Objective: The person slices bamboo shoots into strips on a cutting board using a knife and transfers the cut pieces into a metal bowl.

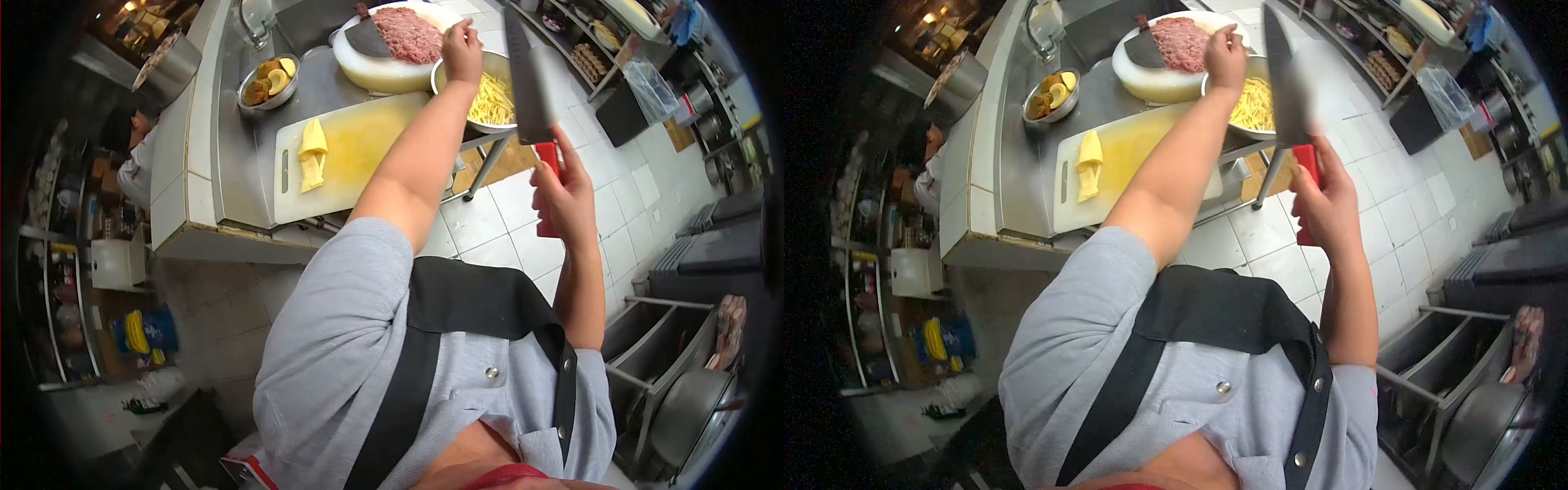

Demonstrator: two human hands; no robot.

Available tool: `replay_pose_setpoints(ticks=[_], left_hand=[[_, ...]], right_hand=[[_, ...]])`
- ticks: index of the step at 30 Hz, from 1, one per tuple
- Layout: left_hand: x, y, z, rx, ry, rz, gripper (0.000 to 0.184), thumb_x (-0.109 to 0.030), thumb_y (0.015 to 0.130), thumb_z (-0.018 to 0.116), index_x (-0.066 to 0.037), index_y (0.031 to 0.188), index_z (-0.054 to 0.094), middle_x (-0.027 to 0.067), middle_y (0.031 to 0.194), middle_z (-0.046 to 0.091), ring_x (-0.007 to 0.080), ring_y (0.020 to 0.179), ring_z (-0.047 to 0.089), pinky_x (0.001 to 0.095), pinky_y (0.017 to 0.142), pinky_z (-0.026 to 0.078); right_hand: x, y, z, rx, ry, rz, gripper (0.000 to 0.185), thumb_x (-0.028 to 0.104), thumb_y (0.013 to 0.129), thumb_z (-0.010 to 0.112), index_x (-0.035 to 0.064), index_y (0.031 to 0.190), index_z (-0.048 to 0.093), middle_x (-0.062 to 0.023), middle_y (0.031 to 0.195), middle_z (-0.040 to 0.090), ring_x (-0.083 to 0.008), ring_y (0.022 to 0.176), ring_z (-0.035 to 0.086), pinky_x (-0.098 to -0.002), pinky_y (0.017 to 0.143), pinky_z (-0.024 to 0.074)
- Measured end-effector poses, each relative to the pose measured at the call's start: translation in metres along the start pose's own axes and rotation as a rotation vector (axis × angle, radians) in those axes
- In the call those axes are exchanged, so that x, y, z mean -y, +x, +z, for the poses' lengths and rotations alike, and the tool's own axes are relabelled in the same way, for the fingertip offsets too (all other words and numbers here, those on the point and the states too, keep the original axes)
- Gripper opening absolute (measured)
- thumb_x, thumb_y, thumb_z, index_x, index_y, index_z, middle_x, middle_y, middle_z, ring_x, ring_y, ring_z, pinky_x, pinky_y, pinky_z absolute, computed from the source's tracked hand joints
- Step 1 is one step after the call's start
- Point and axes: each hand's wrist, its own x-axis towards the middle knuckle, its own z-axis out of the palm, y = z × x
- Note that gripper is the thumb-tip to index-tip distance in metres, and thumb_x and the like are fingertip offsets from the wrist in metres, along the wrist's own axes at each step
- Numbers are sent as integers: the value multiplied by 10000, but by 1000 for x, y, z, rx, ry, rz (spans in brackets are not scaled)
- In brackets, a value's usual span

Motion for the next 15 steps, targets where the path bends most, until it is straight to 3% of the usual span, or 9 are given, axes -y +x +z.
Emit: replay_pose_setpoints(ticks=[1,3,4,5,6,7,10,11,15], left_hand=[[57,4,29,-102,-52,129,212,-89,864,524,-9,1040,611,196,904,645,368,805,634,440,731,497],[49,-16,20,565,545,-310,328,-126,816,571,-108,1140,619,180,1178,592,364,1115,561,515,922,431],[71,-33,20,926,1160,184,366,-169,812,590,-164,1177,619,158,1325,507,388,1323,350,671,1001,263],[67,-37,19,844,966,171,358,-190,815,598,-201,1171,629,131,1380,446,401,1370,234,752,975,150],[57,-38,17,654,775,211,324,-207,813,608,-196,1135,637,126,1324,472,378,1321,298,726,951,213],[47,-37,15,486,706,283,234,-201,794,616,-177,1019,674,128,1152,564,354,1166,455,618,931,337],[16,-17,-28,309,522,310,187,-181,802,596,-177,957,700,96,1035,628,327,1019,545,484,927,394],[19,-9,-51,133,561,513,113,-169,778,607,-132,826,703,104,889,648,324,901,581,407,875,442],[17,3,-206,-25,726,241,220,-108,744,579,-87,923,704,158,972,643,324,949,591,418,859,478]], right_hand=[[-6,5,-4,-67,-42,-65,561,78,908,514,159,1443,366,-15,768,569,-70,509,486,-229,439,417],[-25,27,-6,-128,-136,-127,566,44,905,495,193,1438,378,-6,768,555,-51,504,451,-209,434,398],[-32,34,-10,-99,-109,-32,564,43,905,500,192,1435,380,5,740,535,-44,502,448,-203,423,385],[-35,39,-13,-94,-87,-32,565,42,908,498,187,1439,369,5,732,530,-44,501,448,-204,418,382],[-38,41,-15,-98,-65,-26,567,41,911,496,182,1443,358,5,725,526,-44,500,449,-205,413,379],[-36,42,-13,-112,-51,-71,568,43,918,495,177,1448,343,-3,726,531,-46,500,451,-205,418,384],[-37,43,-9,-92,31,-135,571,60,935,504,157,1460,302,-23,721,543,-52,502,463,-201,439,399],[-37,43,-6,-59,90,-149,572,68,938,512,156,1461,298,-25,722,544,-55,504,468,-200,447,406],[-45,27,14,248,266,-31,581,110,937,537,153,1462,292,-49,727,559,-80,501,495,-216,428,424]])
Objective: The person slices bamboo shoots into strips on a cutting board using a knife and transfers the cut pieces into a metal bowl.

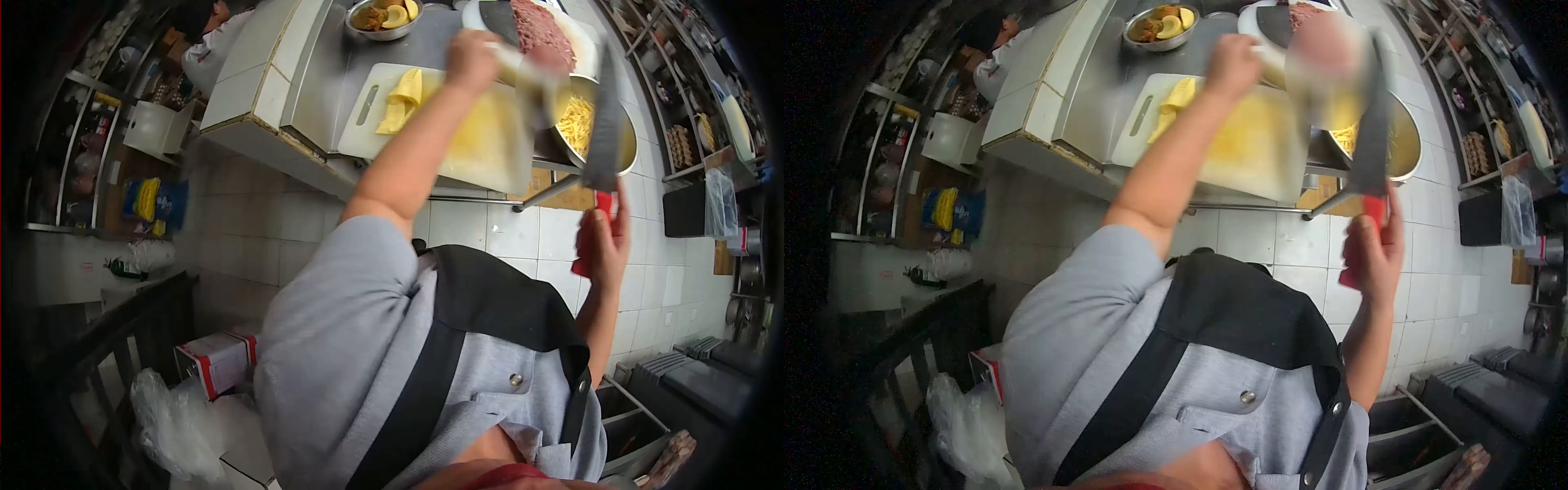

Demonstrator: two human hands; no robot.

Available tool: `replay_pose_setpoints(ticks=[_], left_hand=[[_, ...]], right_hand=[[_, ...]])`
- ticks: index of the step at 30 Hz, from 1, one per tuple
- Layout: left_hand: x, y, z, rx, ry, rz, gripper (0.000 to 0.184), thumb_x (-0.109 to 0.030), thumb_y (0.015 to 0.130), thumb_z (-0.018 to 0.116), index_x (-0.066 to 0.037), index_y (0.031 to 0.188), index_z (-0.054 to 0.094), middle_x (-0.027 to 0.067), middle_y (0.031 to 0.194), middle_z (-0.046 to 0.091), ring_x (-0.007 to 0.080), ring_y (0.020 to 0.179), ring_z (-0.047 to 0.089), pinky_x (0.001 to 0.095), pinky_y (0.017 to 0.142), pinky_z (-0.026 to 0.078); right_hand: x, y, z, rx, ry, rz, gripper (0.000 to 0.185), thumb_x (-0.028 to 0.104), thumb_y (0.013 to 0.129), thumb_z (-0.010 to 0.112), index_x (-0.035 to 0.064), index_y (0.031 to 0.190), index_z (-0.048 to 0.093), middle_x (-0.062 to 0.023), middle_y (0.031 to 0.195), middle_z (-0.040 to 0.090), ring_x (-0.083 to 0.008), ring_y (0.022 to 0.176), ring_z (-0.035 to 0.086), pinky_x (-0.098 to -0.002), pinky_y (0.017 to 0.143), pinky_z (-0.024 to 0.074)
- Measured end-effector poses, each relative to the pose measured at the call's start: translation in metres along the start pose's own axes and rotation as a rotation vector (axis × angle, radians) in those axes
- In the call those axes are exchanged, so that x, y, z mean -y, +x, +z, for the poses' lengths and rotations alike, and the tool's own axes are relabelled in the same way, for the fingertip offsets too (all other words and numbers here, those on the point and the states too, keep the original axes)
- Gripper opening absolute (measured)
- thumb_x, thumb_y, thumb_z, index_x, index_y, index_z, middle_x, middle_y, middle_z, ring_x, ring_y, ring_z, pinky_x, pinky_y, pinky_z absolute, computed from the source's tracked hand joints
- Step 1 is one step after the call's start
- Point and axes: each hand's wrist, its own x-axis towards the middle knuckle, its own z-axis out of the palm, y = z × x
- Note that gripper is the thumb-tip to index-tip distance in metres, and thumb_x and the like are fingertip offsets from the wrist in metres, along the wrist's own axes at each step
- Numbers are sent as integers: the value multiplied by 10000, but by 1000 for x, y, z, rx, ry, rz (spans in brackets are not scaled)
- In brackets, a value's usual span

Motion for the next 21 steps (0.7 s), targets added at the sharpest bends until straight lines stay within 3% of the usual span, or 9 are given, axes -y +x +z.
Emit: replay_pose_setpoints(ticks=[1,3,5,6,8,11,16,18,21], left_hand=[[24,0,-30,108,125,-247,208,-108,767,592,-68,944,694,168,1013,643,344,975,596,430,882,475],[95,-14,-78,402,350,-497,409,-170,789,633,-76,1186,594,199,1106,621,358,1057,586,424,940,459],[128,-26,-113,679,313,-561,571,-203,755,674,-103,1294,516,208,1184,578,350,1117,559,402,974,444],[134,-31,-115,689,314,-559,571,-203,755,674,-103,1294,516,208,1184,578,350,1117,559,402,974,444],[139,-45,-116,803,170,-349,655,-186,734,682,-161,1355,478,186,1321,494,316,1217,490,370,1025,400],[143,-56,-100,880,181,-321,712,-189,726,697,-182,1389,440,178,1355,445,313,1254,445,358,1045,378],[129,-52,-82,895,208,-328,637,-217,725,740,-187,1325,528,167,1298,488,322,1207,478,354,1025,394],[124,-57,-60,868,148,-222,575,-238,741,739,-181,1286,567,175,1277,499,319,1191,491,361,1014,400],[86,-70,-45,884,90,-212,590,-248,748,735,-156,1300,549,193,1268,502,346,1179,494,378,1011,402]], right_hand=[[-7,-1,8,92,29,79,580,124,938,539,154,1462,293,-58,729,566,-88,491,503,-220,420,424],[-25,1,25,286,120,210,580,146,938,543,158,1462,296,-76,735,577,-106,470,518,-226,410,423],[-40,3,49,288,101,325,577,144,940,540,160,1463,296,-84,738,580,-118,461,524,-231,401,415],[-46,6,59,291,85,350,578,141,940,538,160,1464,293,-82,743,582,-118,466,528,-231,404,415],[-56,11,75,291,88,394,593,128,938,534,160,1470,274,-76,758,585,-118,485,539,-232,412,419],[-72,17,93,276,119,360,605,121,938,532,155,1475,256,-74,763,586,-119,490,541,-236,415,425],[-73,17,114,212,90,368,615,111,933,540,137,1475,251,-77,764,587,-123,489,540,-241,427,434],[-78,15,118,172,124,341,618,107,930,542,137,1475,252,-79,766,588,-121,485,534,-240,425,432],[-79,8,118,106,131,326,620,105,929,542,137,1476,250,-81,766,588,-118,484,531,-238,420,427]])
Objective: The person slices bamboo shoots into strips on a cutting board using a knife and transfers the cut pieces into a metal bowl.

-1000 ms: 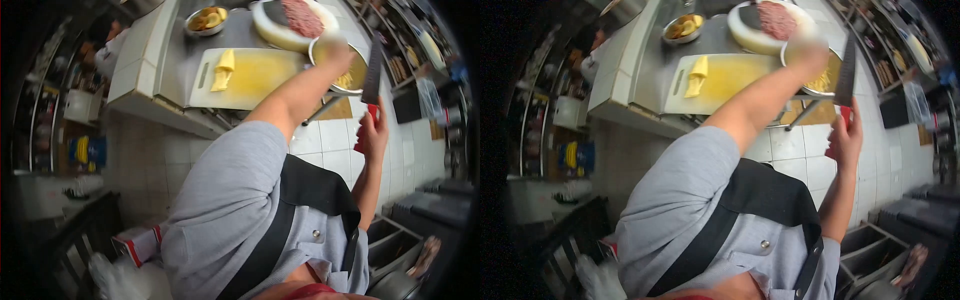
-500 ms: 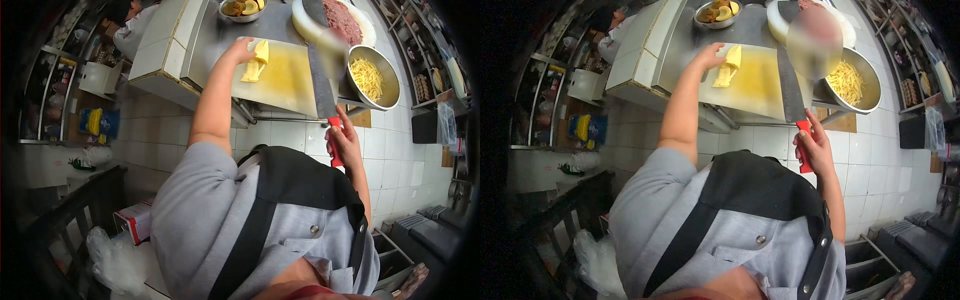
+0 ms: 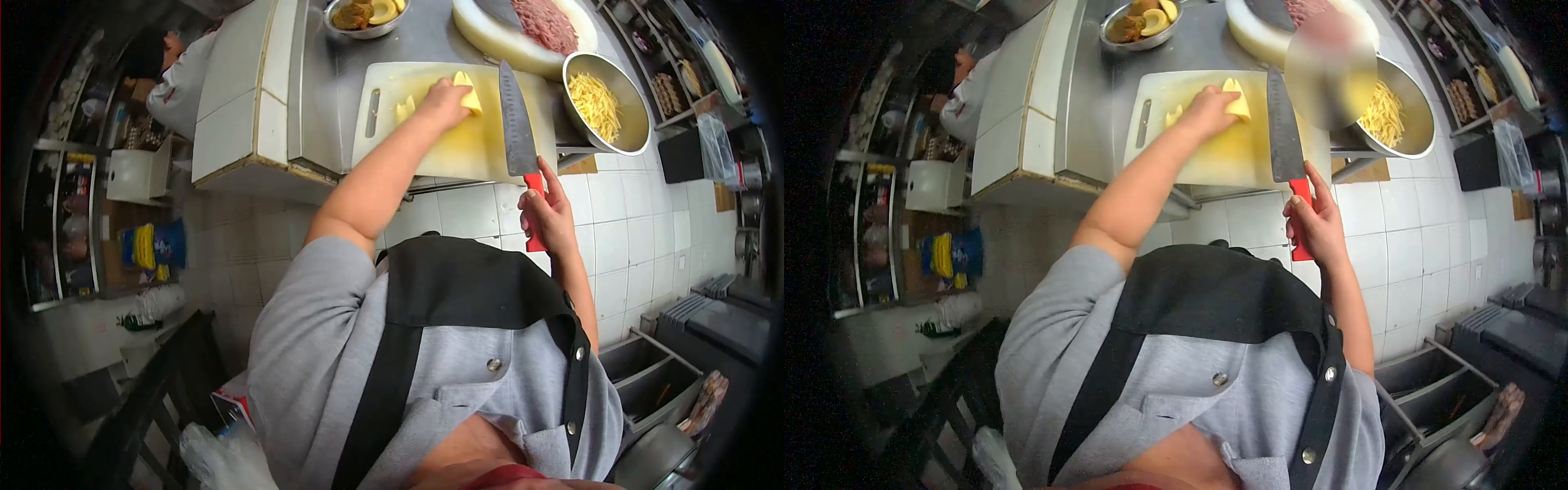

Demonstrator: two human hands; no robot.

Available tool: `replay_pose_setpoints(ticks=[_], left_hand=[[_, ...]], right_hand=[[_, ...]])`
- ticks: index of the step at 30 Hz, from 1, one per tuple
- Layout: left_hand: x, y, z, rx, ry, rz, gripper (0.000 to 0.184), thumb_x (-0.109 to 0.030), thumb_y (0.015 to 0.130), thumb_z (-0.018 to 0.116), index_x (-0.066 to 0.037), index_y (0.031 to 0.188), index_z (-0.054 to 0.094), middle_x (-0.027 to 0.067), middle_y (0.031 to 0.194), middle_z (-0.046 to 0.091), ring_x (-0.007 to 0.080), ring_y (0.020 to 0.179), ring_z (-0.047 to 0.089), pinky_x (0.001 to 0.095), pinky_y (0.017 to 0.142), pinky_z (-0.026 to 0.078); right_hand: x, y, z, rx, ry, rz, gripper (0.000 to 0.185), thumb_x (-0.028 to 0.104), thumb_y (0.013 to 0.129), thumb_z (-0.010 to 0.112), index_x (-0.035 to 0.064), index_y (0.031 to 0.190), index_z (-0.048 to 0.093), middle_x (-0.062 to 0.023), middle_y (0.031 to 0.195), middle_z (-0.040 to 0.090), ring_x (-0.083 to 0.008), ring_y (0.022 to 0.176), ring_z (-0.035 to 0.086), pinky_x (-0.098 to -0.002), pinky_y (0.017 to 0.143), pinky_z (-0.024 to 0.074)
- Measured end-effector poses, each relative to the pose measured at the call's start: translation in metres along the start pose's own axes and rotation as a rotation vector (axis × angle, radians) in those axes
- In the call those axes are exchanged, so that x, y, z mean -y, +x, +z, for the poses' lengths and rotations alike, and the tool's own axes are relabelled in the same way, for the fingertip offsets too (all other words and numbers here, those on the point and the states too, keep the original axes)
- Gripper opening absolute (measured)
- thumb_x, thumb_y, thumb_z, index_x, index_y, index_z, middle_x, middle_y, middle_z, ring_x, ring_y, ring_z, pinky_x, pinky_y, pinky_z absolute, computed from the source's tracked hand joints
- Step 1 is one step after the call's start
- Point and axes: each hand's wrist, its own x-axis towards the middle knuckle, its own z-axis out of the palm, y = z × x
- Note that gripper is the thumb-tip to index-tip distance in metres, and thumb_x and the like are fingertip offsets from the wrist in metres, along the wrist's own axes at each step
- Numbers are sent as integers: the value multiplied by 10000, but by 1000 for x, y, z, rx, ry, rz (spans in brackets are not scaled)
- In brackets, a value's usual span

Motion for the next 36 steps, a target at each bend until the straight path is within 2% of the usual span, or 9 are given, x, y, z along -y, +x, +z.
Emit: replay_pose_setpoints(ticks=[4,6,11,14,16,17,22,26,36], left_hand=[[-35,-30,18,-45,-8,121,592,-235,763,720,-118,1310,525,206,1262,499,374,1174,485,397,1016,395],[-31,-43,5,-238,26,113,548,-205,792,685,-93,1301,516,217,1271,491,402,1171,472,405,1025,384],[47,-66,-33,-311,-39,-105,407,-143,879,563,-66,1274,508,177,1319,479,335,1235,441,445,996,400],[67,-89,-27,-318,-159,-95,454,-166,910,530,-44,1337,434,175,1368,445,332,1274,415,486,1047,336],[69,-102,-9,-237,15,-101,564,-237,928,519,-41,1415,314,194,1433,373,337,1343,337,544,1097,224],[66,-106,-4,-196,28,-101,651,-330,949,475,-52,1467,195,204,1492,276,336,1395,247,574,1119,100],[44,-103,0,-163,160,-103,662,-411,967,403,-64,1480,168,217,1513,216,355,1417,173,558,1129,55],[41,-90,6,-193,157,-110,623,-370,979,384,-40,1473,195,216,1520,198,355,1418,168,535,1136,71],[43,-77,14,-258,97,-140,578,-267,959,394,60,1418,265,252,1511,187,365,1414,168,451,1156,110]], right_hand=[[-4,-15,-7,-72,-5,5,609,106,932,536,142,1474,260,-80,759,587,-117,482,530,-238,419,425],[-5,-20,-11,-104,-48,38,594,109,936,527,150,1471,272,-78,748,588,-117,477,527,-239,416,424],[0,-33,-12,65,-67,124,543,122,938,532,153,1447,344,-69,725,580,-106,472,511,-233,448,431],[0,-24,-8,233,-215,197,538,170,951,536,180,1452,341,-43,719,572,-93,478,509,-241,462,439],[-11,-14,-9,267,-251,214,541,167,951,533,188,1455,337,-39,716,570,-94,479,510,-243,465,441],[-14,-9,-8,285,-283,230,545,164,951,530,196,1457,332,-35,713,568,-94,480,511,-245,468,443],[-8,2,16,265,-279,321,555,134,950,511,204,1464,316,-38,691,555,-101,478,511,-251,467,445],[-11,11,41,309,-308,336,540,117,959,487,184,1466,315,-32,700,547,-90,547,516,-247,497,457],[-39,19,72,342,-190,244,550,132,971,478,156,1479,268,-44,729,544,-101,481,485,-244,462,436]])
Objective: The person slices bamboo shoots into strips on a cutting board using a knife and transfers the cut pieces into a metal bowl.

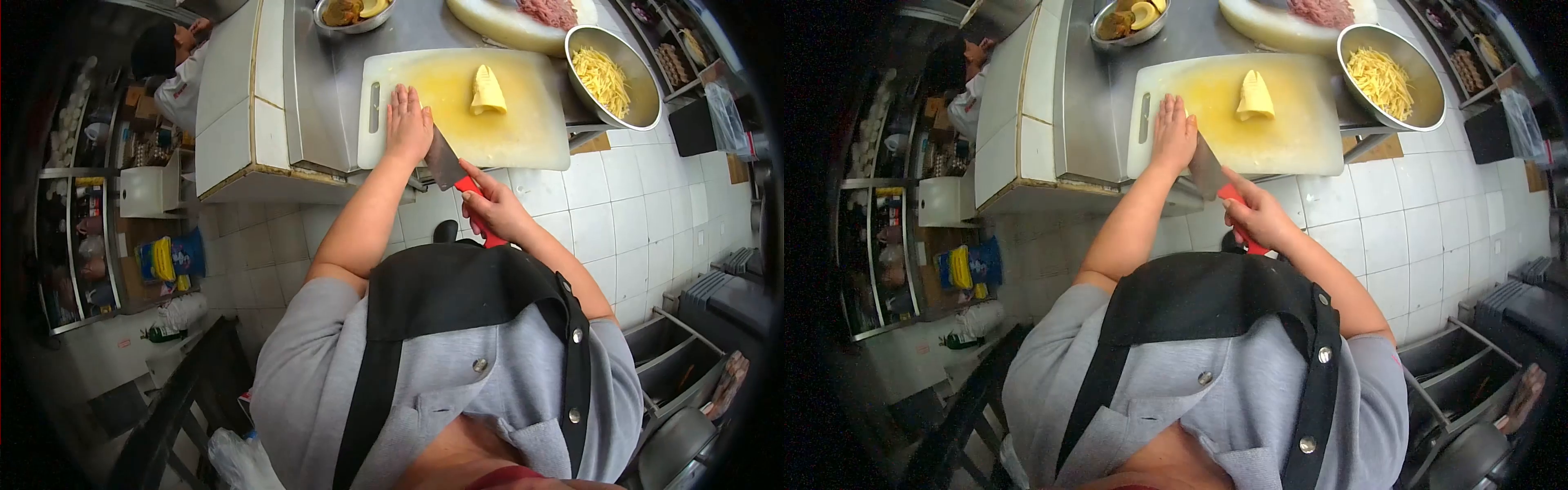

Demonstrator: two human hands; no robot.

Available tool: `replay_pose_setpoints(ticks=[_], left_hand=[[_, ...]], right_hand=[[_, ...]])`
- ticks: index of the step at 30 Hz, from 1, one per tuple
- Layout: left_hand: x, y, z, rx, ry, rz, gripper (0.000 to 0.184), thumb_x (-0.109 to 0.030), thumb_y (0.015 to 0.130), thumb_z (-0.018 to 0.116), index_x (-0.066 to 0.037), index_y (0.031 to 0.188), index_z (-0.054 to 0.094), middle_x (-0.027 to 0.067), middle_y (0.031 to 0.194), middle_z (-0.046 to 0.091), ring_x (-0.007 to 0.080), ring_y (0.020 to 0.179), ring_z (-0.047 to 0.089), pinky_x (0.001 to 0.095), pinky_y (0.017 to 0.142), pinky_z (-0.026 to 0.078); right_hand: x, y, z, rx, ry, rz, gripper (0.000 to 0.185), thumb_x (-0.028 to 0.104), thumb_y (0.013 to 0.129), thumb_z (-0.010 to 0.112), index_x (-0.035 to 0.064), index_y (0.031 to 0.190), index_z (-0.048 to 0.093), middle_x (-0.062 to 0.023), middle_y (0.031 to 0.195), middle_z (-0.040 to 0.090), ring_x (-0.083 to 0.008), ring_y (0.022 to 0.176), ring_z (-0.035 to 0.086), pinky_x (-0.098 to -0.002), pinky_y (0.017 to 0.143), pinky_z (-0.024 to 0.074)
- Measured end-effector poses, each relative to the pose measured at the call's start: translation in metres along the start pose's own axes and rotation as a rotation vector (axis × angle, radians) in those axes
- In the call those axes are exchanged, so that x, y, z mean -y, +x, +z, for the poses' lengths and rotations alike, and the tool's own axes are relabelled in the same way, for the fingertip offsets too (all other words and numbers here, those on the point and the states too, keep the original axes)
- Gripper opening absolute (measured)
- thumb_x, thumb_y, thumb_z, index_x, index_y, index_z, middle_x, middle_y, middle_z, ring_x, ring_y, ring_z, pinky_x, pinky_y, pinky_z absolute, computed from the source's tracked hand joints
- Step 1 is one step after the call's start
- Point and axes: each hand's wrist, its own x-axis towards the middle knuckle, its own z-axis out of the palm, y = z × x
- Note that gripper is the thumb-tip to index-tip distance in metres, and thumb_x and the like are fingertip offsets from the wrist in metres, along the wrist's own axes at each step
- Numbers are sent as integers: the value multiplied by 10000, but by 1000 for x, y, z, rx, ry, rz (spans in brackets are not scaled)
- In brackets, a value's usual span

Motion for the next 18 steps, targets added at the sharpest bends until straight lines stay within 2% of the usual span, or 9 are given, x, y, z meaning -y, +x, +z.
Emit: replay_pose_setpoints(ticks=[5,8,13,18], left_hand=[[-31,24,18,96,-14,66,576,-280,963,369,44,1427,262,233,1522,170,346,1426,136,441,1161,96],[-55,34,28,151,-49,104,579,-309,970,340,22,1438,260,201,1536,159,323,1435,118,438,1164,72],[-66,32,30,149,13,77,575,-330,976,330,-3,1445,269,173,1543,163,292,1439,122,454,1162,49],[-67,32,33,145,84,83,563,-338,982,326,-12,1440,285,169,1540,174,290,1435,137,461,1158,68]], right_hand=[[-6,-12,-19,-60,184,-45,567,137,972,457,160,1490,226,-59,738,567,-121,469,512,-244,438,420],[2,-25,-27,-156,176,-32,596,129,955,490,146,1488,222,-59,728,566,-129,477,516,-252,457,435],[2,-35,-38,-167,158,-21,576,150,960,489,152,1483,247,-59,734,566,-126,476,510,-253,448,428],[19,-80,-51,-199,73,93,538,147,957,491,187,1463,314,-48,729,559,-102,482,509,-242,454,432]])
